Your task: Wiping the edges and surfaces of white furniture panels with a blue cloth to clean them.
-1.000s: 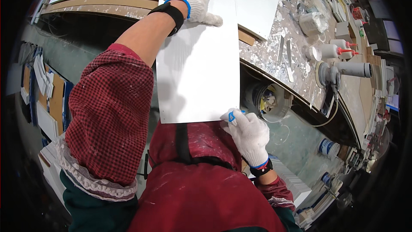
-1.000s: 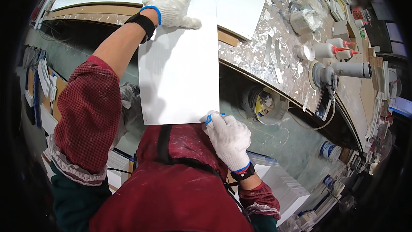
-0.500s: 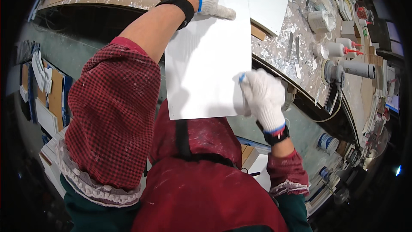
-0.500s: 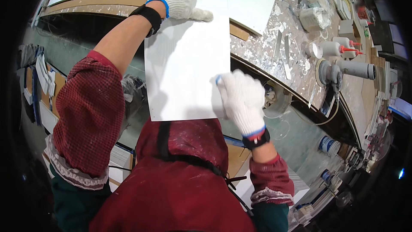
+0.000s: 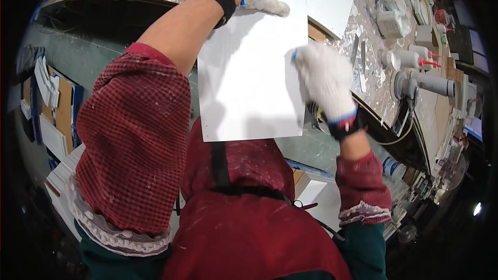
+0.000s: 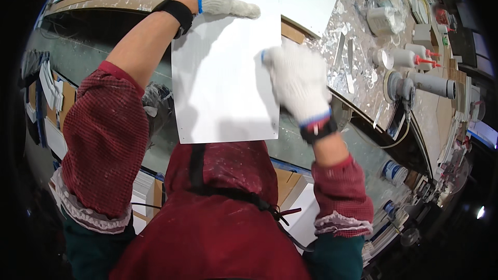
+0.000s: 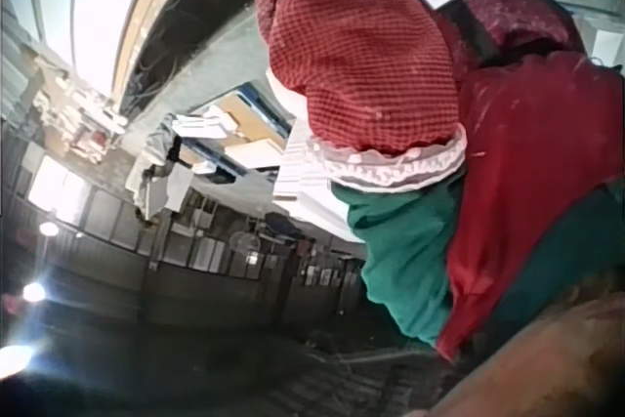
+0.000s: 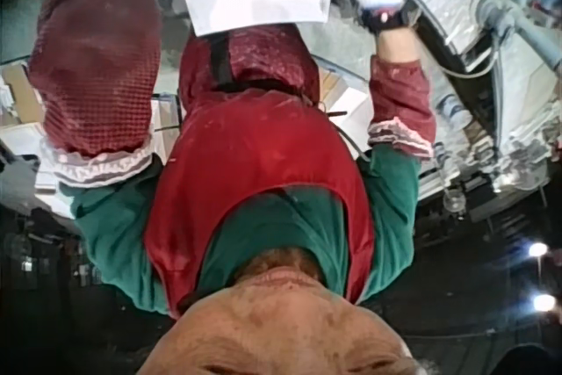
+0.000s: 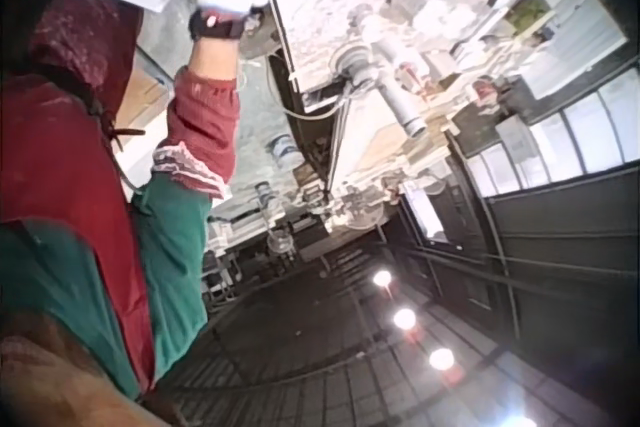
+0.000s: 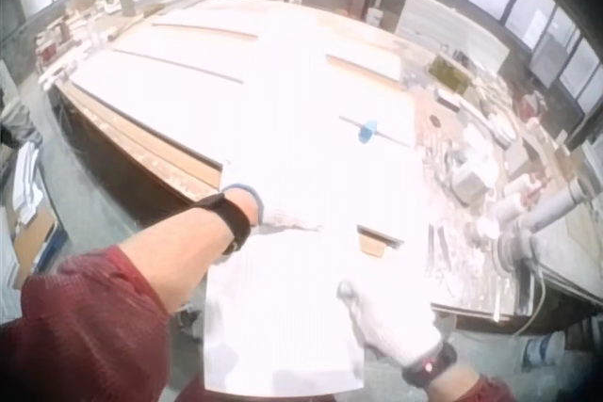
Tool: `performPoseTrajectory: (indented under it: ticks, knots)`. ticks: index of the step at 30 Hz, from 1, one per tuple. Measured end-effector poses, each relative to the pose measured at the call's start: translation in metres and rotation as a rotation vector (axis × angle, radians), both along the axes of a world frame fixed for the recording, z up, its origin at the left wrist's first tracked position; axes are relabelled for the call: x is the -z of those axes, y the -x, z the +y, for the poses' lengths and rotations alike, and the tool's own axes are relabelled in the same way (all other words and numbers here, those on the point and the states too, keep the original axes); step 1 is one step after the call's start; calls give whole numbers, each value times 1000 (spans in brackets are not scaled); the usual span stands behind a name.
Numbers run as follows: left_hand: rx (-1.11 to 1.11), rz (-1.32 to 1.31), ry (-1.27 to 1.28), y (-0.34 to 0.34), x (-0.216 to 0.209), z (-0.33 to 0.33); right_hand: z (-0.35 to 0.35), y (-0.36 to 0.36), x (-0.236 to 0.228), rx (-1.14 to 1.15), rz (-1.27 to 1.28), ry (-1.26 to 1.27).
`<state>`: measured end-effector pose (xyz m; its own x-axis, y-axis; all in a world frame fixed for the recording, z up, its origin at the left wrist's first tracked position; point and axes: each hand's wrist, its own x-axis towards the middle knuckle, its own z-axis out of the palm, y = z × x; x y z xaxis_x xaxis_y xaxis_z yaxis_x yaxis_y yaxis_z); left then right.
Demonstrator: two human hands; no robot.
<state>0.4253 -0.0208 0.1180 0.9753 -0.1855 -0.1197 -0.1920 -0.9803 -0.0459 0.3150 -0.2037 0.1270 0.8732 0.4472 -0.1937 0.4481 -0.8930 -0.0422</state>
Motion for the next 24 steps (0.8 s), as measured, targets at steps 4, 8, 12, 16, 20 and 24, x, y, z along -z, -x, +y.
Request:
performPoseTrajectory:
  ticks: [4,8,12,16,20,24]
  knots:
    - [-30,-20,31,8,-2,0,-18,82,-8,-85,150,123]
    - [-30,-22,48,16,-8,2,-6,46,-12,-24,104,107]
    - [-14,-48,68,14,-12,-4,-5,-33,6,-10,-199,-169]
    - [-38,-68,76,16,-8,0,0,-28,1,-114,-99,36]
    - [-61,-94,104,28,-16,-8,-32,58,2,-171,18,54]
    - [-54,-93,117,24,-15,3,-24,22,0,-173,59,52]
